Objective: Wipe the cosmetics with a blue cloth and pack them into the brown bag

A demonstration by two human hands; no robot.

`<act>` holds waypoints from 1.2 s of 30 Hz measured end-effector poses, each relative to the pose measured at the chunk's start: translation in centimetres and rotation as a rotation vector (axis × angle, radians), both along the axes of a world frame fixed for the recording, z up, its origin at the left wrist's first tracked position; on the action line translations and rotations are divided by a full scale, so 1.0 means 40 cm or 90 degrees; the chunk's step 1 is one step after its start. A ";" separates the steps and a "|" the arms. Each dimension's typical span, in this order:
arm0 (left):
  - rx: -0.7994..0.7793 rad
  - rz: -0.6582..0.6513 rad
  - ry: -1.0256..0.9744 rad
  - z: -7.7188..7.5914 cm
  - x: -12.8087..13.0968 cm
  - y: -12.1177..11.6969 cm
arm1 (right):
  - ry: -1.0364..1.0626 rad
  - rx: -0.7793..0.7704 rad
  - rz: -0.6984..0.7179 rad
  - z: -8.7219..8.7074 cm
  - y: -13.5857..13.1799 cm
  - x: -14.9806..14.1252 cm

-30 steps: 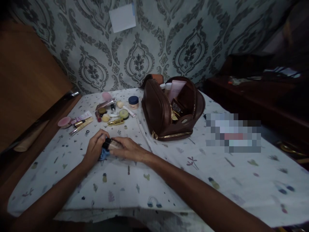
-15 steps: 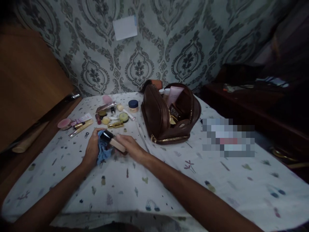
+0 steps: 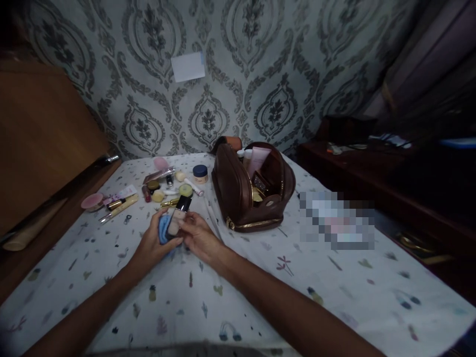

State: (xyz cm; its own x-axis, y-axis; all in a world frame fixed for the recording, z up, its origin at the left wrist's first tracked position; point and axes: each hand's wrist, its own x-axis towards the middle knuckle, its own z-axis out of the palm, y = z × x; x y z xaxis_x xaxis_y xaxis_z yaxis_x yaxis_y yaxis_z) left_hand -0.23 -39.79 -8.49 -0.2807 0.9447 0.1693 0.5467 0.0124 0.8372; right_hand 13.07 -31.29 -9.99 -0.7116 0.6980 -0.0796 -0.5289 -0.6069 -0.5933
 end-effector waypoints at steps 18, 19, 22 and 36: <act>-0.073 -0.147 -0.245 0.028 -0.048 -0.010 | -0.149 0.315 -0.068 0.072 0.027 0.046; -0.087 -0.155 -0.249 0.026 -0.052 -0.011 | -0.158 0.327 -0.066 0.076 0.029 0.050; -0.108 -0.187 -0.277 0.023 -0.049 -0.013 | -0.188 0.356 -0.051 0.092 0.033 0.068; -0.226 -0.107 -0.467 0.155 0.103 0.040 | -0.313 0.710 -0.114 0.317 0.046 0.269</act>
